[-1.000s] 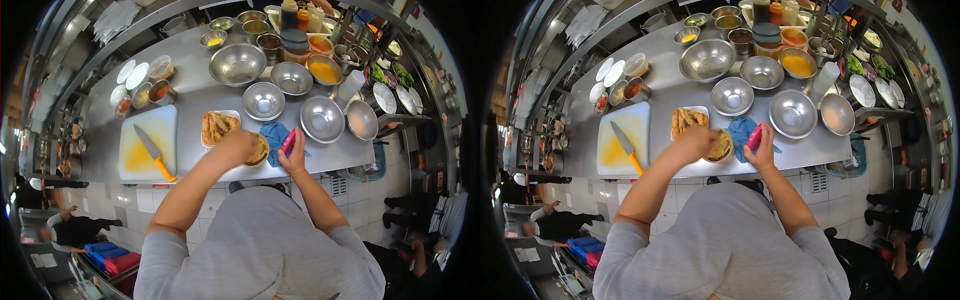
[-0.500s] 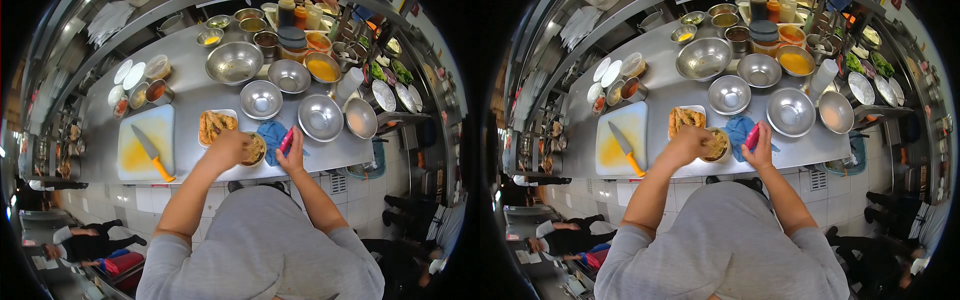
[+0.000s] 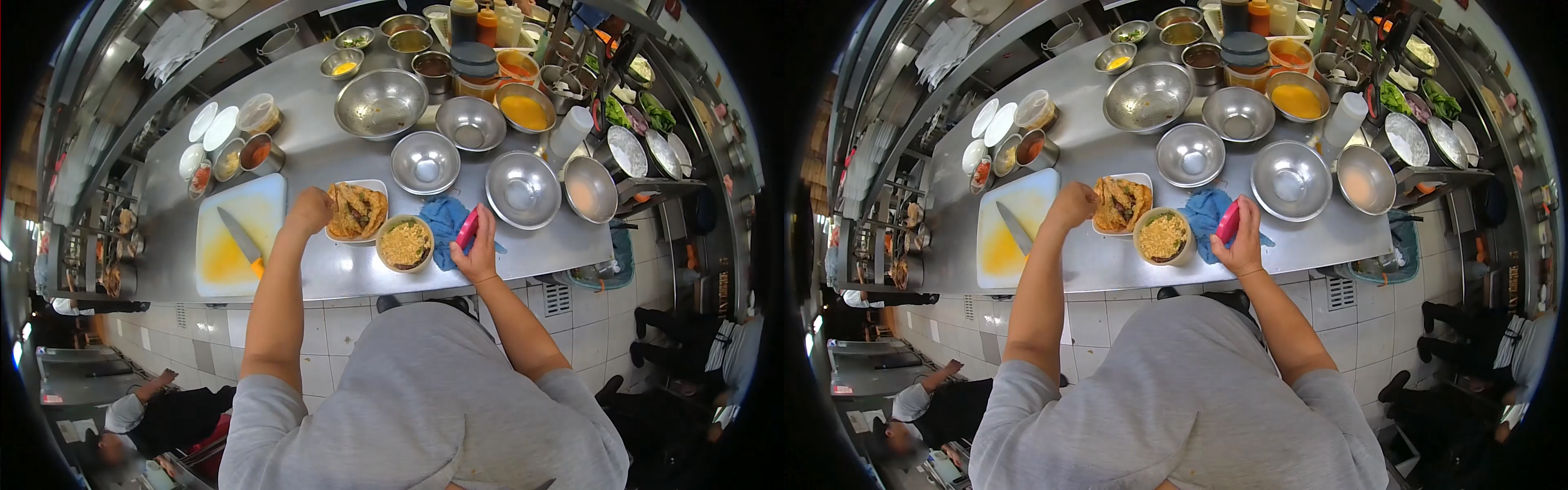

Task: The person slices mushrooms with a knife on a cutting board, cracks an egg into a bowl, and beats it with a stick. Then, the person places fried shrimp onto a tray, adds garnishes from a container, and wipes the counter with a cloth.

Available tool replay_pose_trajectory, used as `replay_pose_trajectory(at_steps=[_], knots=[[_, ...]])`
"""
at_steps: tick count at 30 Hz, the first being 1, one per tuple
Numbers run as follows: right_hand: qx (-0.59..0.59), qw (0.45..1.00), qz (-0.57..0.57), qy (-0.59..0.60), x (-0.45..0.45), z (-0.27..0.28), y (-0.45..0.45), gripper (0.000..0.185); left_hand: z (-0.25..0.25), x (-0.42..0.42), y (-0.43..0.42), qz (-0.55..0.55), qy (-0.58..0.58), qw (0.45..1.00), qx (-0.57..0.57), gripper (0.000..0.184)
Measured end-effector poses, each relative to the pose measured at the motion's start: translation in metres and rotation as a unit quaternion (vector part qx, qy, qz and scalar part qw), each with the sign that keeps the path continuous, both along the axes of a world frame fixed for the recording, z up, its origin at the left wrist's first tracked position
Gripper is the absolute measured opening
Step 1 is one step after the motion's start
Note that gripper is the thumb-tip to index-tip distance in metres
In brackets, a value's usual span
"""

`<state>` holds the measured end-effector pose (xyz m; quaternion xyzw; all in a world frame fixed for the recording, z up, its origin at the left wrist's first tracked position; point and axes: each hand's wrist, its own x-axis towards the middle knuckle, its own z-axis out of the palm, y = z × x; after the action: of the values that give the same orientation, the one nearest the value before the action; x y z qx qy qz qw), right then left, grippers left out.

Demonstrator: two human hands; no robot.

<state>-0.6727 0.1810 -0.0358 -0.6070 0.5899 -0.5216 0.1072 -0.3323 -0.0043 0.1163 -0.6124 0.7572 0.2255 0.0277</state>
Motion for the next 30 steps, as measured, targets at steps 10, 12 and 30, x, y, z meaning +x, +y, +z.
replay_pose_trajectory(at_steps=[10, 12, 30], knots=[[0.009, 1.0, -0.001, -0.003, 0.001, 0.001, 0.0, 0.1, -0.03, 0.022, 0.002, 0.036, 0.004, 0.996, -0.084, 0.018], [0.002, 1.0, -0.002, 0.004, 0.0, 0.0, 0.0, 0.1, -0.03, 0.026, 0.007, 0.053, 0.013, 0.998, -0.018, 0.017], [0.009, 1.0, -0.015, 0.008, 0.001, 0.001, 0.001, 0.102, 0.0, -0.075, 0.014, -0.099, 0.009, 0.995, -0.028, 0.022]])
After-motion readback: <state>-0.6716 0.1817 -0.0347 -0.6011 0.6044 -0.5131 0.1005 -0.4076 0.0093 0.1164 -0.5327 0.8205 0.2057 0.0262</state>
